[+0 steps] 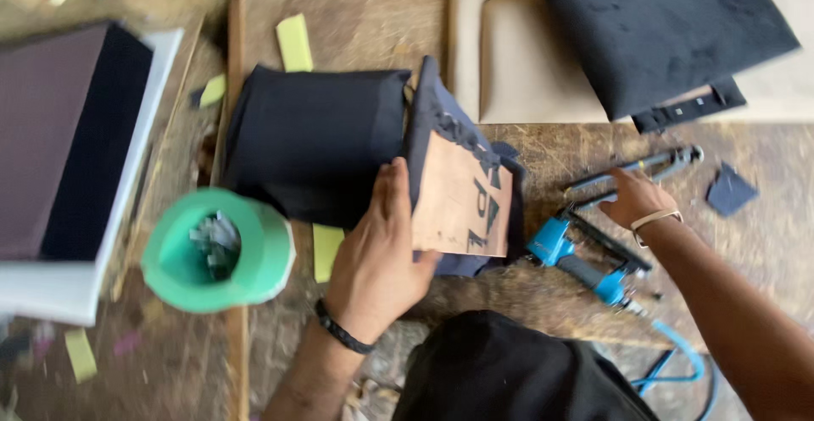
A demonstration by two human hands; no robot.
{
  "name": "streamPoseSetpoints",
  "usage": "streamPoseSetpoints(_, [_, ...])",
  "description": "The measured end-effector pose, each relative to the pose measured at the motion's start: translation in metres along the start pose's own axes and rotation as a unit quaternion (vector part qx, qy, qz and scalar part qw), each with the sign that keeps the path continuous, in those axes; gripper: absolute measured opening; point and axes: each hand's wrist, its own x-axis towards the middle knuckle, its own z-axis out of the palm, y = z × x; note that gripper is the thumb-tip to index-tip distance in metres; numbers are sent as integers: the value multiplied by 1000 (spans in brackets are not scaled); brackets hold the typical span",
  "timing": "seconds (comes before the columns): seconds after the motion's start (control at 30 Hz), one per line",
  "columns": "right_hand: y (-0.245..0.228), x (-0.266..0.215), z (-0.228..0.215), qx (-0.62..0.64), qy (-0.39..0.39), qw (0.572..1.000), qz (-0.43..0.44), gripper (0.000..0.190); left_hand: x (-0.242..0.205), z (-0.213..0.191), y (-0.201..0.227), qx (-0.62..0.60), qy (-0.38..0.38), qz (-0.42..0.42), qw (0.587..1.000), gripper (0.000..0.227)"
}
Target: The person staples black fabric onto a rectangular wooden frame using a pneumatic staple gun. They repeatedly pull the fabric taut, staple edges, and use pliers to remove excess material. The person works on multiple sides of the frame, adjusting and trimming fabric as needed.
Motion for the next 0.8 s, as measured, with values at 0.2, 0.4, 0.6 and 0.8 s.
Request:
streamPoseSetpoints(0.2, [46, 57, 37, 270, -138, 937, 176, 82, -12, 16, 6, -91, 68, 15, 993, 89])
streamPoseSetpoints(0.4, [27, 40, 13, 288, -101, 930, 208, 64, -10, 22, 1, -196, 53, 51, 978, 75])
streamPoseSetpoints(0.6, [18, 22, 34, 466, 116, 826, 294, 58, -12, 30, -10, -226, 58, 81, 969, 71])
streamPoseSetpoints(0.8, [23, -49, -9, 545, 192, 799, 165, 52, 9, 37, -25, -352, 109, 55, 928, 57])
